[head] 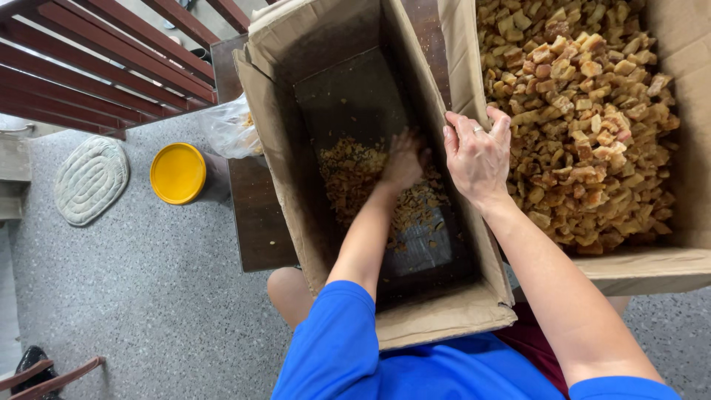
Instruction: The person sorts through small fried food pieces in a cardboard box by hand, picking up individual pieces and moving others aside.
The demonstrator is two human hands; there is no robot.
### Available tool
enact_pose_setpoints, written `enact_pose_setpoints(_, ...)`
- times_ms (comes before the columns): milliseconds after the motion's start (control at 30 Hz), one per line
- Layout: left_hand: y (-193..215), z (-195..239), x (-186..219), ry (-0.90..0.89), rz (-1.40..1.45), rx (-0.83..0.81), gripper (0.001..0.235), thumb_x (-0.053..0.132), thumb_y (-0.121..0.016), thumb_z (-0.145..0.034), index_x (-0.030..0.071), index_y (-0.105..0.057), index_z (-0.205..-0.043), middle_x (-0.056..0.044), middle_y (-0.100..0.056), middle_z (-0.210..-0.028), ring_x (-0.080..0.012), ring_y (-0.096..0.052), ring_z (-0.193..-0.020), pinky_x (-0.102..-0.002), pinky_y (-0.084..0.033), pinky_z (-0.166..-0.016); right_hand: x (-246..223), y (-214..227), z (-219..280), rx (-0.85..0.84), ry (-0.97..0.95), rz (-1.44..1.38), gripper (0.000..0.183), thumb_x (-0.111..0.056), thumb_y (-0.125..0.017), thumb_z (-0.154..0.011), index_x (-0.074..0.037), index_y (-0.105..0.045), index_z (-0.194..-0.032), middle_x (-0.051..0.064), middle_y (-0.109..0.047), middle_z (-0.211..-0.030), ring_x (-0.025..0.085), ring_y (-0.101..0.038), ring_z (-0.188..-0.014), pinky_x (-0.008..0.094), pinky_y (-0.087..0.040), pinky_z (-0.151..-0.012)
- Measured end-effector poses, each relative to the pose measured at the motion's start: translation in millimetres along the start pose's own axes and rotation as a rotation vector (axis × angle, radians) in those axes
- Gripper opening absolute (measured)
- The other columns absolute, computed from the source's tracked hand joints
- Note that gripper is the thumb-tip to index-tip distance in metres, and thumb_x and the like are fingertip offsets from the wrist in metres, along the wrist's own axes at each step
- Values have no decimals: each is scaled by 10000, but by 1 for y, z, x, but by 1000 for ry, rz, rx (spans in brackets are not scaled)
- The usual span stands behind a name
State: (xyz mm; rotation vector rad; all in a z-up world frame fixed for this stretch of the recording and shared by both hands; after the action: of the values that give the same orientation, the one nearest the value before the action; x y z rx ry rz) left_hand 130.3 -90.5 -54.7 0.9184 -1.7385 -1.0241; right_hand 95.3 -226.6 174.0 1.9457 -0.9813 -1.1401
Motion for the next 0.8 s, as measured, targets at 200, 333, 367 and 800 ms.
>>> enact_pose_setpoints(200,20,72,80,-74,4,-457,447,415,-499,-1045,54,-663,-1251,-192,-610,-1345,-341,-507,-1348,-546,-234,-1282,1,-1,3,26,17,-1,233,-243,-647,-1096,-122,-720,-1281,69,-778,-1119,404,-464,-1288,489,-376,-1109)
enact_pose_setpoints(333,27,128,139,-434,-97,-398,484,492,-590,-890,97,-692,-1150,-171,-620,-1276,-367,-441,-1375,-588,-182,-1234,2,-2,4,29,28,-6,227,-242,-650,-1106,-118,-719,-1283,77,-774,-1113,398,-467,-1288,484,-386,-1116)
enact_pose_setpoints(367,27,135,142,-432,-78,-341,455,481,-593,-894,112,-693,-1142,-162,-622,-1288,-364,-433,-1389,-587,-180,-1244,2,-2,4,30,25,0,225,-245,-652,-1104,-118,-720,-1277,78,-774,-1106,398,-468,-1287,485,-387,-1113)
enact_pose_setpoints(800,50,111,52,-178,-477,-190,489,493,-623,-869,97,-634,-1154,-129,-630,-1243,-314,-525,-1340,-574,-229,-1230,4,-3,7,44,32,-27,236,-260,-649,-1115,-116,-723,-1286,95,-779,-1111,402,-463,-1287,497,-389,-1097)
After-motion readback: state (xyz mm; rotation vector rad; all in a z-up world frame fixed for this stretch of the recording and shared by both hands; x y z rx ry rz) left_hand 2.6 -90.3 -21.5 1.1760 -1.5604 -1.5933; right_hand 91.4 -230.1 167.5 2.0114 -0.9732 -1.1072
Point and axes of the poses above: each hand's wrist, its own z-axis away from the middle knuckle, its own y-axis out of the back of the hand, x = y × z, the point moved 7 cm from there along -z, towards the middle knuckle
